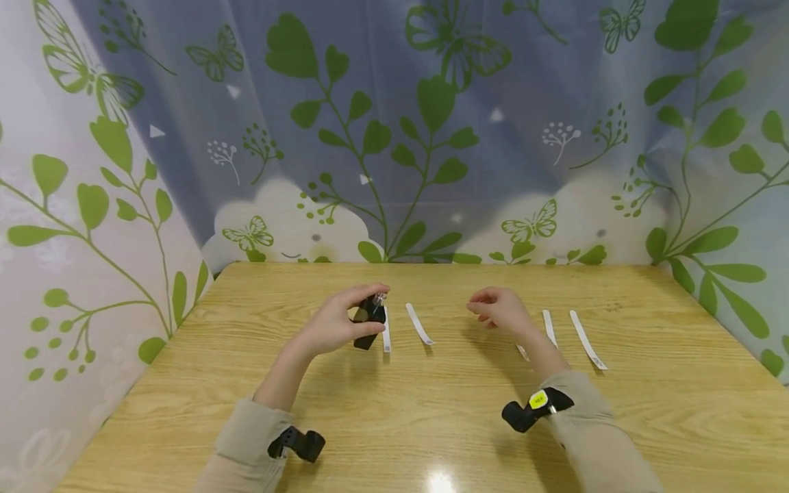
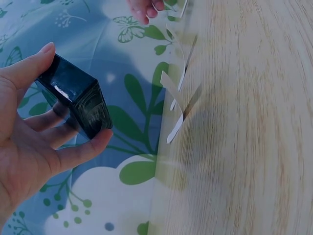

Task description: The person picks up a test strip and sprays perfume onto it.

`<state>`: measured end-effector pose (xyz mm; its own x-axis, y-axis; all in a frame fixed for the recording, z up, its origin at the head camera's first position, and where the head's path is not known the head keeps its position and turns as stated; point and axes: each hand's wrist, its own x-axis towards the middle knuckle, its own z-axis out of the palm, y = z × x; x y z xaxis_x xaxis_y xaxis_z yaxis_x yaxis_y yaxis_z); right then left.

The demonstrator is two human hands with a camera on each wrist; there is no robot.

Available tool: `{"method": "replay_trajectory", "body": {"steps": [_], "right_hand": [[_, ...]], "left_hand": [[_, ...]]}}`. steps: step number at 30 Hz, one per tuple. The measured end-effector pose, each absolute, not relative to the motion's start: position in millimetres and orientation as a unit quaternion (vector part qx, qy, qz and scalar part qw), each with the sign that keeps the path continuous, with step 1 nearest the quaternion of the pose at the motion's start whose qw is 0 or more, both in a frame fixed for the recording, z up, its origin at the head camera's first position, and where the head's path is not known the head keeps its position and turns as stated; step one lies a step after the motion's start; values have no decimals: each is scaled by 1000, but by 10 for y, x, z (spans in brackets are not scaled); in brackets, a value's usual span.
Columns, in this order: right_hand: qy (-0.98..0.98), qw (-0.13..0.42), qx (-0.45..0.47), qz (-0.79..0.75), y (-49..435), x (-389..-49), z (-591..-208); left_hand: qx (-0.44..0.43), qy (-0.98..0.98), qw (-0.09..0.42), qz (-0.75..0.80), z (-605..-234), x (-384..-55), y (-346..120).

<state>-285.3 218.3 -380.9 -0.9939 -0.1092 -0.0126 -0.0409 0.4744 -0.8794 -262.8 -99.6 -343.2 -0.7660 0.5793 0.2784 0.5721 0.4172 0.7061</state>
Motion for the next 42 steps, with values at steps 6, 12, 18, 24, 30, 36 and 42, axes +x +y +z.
{"method": "replay_trajectory", "body": {"steps": [6,12,18,24,30,36,42], "right_hand": [[857,26,-39,-514,2396,-2818,-3782],[855,24,-29,-517,2580,-2766,-3741],[862,27,-14,-507,2761,-2728,-3752],[859,26,-2,-511,2898,-2748,-3854],[858,24,22,-513,2957,-2758,-3972],[865,33,27,-500,3004,-2788,-4102],[886,28,-6,-463,3010,-2786,-4148]], "left_hand": [[346,841,4,416,-3434,-2631,-993],[351,838,12,417,-3426,-2629,-995],[356,836,25,416,-3419,-2622,-981],[356,838,27,411,-3416,-2623,-972],[356,840,32,409,-3427,-2626,-960],[358,839,32,408,-3445,-2627,-948],[354,842,32,407,-3440,-2625,-940]]}}
